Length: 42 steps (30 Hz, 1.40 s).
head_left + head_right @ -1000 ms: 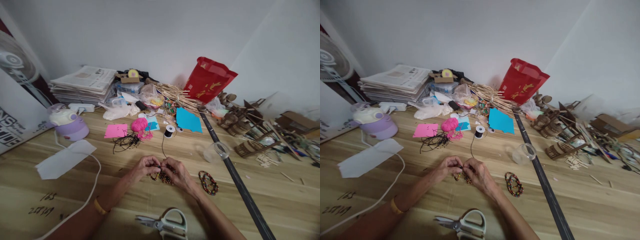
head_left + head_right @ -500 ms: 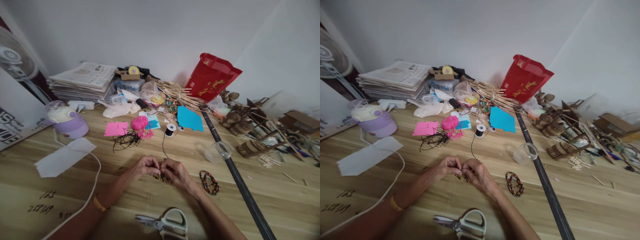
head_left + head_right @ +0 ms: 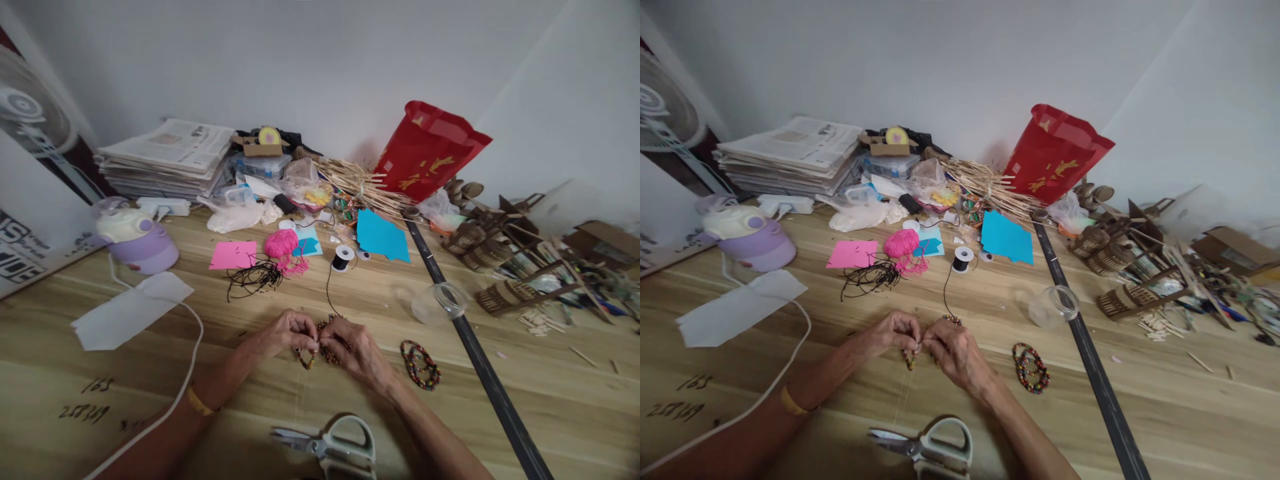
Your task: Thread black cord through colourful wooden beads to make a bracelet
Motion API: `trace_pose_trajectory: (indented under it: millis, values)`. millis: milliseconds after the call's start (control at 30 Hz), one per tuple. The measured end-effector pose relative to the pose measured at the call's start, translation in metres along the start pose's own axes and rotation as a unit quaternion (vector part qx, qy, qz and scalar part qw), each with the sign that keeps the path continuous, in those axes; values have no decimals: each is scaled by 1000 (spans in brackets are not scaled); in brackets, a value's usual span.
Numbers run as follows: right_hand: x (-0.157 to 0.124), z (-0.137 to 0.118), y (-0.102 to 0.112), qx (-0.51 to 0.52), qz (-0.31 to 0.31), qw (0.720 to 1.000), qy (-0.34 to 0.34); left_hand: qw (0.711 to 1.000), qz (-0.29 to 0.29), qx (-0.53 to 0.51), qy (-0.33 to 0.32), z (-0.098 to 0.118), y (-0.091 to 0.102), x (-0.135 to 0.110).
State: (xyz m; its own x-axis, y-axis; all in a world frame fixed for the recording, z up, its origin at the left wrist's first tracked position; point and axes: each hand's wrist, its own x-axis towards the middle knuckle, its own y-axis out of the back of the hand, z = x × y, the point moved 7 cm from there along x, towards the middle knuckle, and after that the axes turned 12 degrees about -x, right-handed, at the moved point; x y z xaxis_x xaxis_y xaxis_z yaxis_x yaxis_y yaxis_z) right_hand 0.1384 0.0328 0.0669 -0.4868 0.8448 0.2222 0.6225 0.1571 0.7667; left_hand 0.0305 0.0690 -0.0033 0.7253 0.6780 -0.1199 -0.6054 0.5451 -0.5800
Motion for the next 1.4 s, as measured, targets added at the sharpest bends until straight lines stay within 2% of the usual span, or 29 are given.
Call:
trace_pose_trajectory:
  millis: [100, 267, 500, 900, 1100, 1400]
  values:
    - [1, 2, 5, 5, 16, 1000, -6, 999, 13, -46, 5, -4, -1, 2]
    - [1, -1, 10, 33, 24, 999, -7, 996, -7, -91, 0, -4, -9, 2]
    - [1, -6, 15, -3, 33, 999, -3, 996, -11, -84, 38, -13, -3, 2]
    - [1, -15, 13, -19, 21, 1000, 2, 998, 27, -31, -47, 0, 4, 0]
    - [6, -15, 5, -40, 8, 999, 6, 998, 31, 4, -51, -1, 5, -1]
    - [7, -9, 5, -54, 18, 998, 19, 996, 60, 13, -57, 1, 8, 2]
